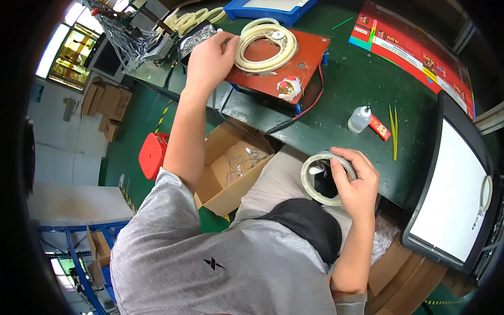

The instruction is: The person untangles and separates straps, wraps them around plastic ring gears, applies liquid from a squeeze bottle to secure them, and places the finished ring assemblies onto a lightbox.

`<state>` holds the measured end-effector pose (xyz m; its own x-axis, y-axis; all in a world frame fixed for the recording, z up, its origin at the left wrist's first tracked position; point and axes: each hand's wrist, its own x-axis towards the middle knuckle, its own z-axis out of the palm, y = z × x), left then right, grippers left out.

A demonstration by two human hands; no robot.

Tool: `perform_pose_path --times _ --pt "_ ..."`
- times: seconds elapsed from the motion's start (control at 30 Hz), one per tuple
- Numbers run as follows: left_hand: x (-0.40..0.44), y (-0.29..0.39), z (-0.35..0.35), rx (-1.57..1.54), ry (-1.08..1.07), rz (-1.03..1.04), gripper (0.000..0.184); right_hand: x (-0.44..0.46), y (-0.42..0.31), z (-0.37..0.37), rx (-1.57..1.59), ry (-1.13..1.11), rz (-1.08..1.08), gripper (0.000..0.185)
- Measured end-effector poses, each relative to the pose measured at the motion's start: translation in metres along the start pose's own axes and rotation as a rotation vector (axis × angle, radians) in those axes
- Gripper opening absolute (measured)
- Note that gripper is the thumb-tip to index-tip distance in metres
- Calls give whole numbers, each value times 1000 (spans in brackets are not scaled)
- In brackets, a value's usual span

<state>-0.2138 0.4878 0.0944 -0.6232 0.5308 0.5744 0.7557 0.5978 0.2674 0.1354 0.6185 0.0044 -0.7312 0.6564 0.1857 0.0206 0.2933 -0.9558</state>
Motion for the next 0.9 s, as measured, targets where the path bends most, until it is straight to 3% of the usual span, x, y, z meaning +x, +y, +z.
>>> perform_pose_path --times 0.1,0.27,0.37,0.4,0.47,0.63,0.73,0.8,0.83,0.9 --pt "-4 6 -21 -39 -67 -88 28 5 -4 -1 -24 1 -31 18" --pt "13 12 -9 -1 213 272 34 2 -9 0 -50 -2 -32 18" --pt "20 47 -7 -218 -83 322 58 1 -4 0 -48 -1 -27 19" --pt "22 46 11 -117 -56 389 62 2 -3 0 -44 6 -21 20" --pt "17 46 28 -57 -185 316 62 3 -4 -1 -57 0 -46 20" --pt "17 48 33 -64 -192 278 63 2 -6 -3 -64 0 -43 19" --pt "5 50 32 -39 66 371 52 3 -5 -1 -46 -8 -25 19" --pt "-9 59 18 -198 164 440 37 1 -5 -3 -47 -4 -13 19" --pt "-26 65 11 -240 177 452 25 0 -8 -3 -54 -7 -16 19" --pt "-62 77 1 -279 97 463 29 5 -11 -3 -67 -13 -27 19"
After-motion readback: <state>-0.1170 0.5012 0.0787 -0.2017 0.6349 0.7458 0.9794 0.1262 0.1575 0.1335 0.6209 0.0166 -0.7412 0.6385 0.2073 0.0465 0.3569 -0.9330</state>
